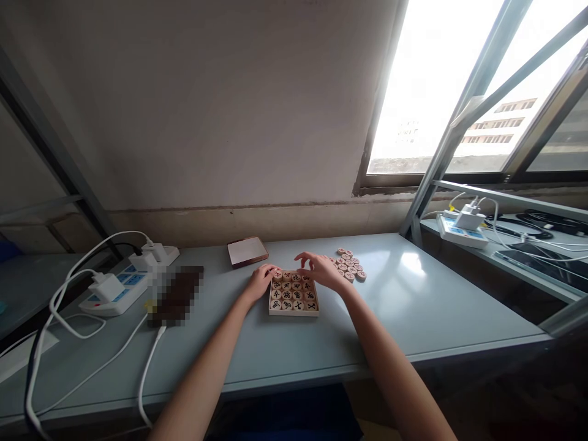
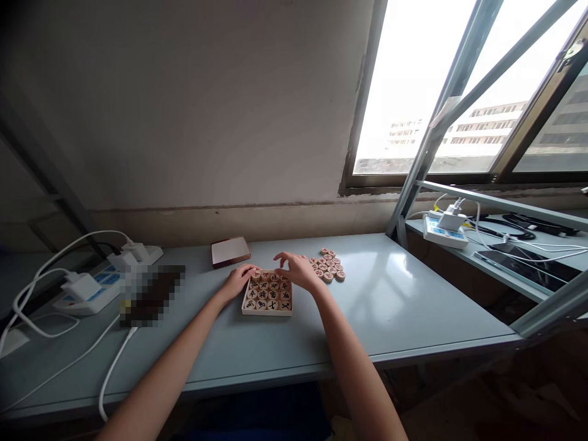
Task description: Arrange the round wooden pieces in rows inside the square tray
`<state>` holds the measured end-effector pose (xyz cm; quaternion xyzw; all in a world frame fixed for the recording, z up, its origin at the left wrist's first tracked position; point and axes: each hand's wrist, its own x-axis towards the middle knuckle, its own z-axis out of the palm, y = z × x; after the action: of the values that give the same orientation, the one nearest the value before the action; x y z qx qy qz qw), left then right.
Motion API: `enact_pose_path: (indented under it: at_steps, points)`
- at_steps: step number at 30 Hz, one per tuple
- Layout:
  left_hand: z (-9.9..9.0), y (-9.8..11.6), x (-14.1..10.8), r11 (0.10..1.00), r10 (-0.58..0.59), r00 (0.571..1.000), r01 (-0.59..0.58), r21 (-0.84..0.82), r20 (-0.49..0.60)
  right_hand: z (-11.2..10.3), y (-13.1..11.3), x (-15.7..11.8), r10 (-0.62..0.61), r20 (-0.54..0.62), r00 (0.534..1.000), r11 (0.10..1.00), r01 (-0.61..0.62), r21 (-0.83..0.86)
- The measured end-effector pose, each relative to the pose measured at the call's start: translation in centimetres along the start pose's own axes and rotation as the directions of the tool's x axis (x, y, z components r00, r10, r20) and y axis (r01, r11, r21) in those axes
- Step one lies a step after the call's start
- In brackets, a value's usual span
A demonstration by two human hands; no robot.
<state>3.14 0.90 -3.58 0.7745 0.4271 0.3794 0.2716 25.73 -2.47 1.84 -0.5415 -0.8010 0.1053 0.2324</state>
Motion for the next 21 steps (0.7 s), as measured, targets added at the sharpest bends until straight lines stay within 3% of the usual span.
enact_pose_path:
  at_steps: [2,4,6,9,14,18,21]
  points:
    - [0.1,-0.1,0.0,1.000,-0.006,1.000,0.005,-0.007,-0.009,-0.7,1.0,-0.4,0.168,-0.035,0.985,0.979,-0.171,-0.108]
    - [0.2,-0.2,0.1,1.000,-0.007,1.000,0.007,-0.009,-0.014,-1.0,1.6,-0.8,0.341,-0.067,0.938,0.896,-0.346,-0.280]
    - [0.2,-0.3,0.1,1.000,-0.005,1.000,0.005,-0.008,-0.015,-0.8,1.6,-1.0,0.433,-0.079,0.898,0.807,-0.426,-0.410]
    - [0.2,-0.2,0.1,1.000,-0.013,1.000,0.013,-0.014,-0.015,-0.4,1.0,-0.9,0.455,-0.073,0.888,0.782,-0.437,-0.444]
    - [0.2,-0.1,0.0,0.998,-0.027,0.999,0.026,-0.051,-0.017,-0.6,2.3,-0.7,0.487,-0.228,0.843,0.751,-0.538,-0.383]
    - [0.2,-0.2,0.1,0.995,-0.062,0.998,0.060,-0.077,-0.015,-0.7,4.1,-0.8,0.464,-0.214,0.860,0.785,-0.511,-0.351]
    - [0.1,-0.1,0.1,0.994,-0.072,0.997,0.071,-0.086,-0.016,-0.4,3.9,-0.8,0.419,-0.216,0.882,0.809,-0.471,-0.351]
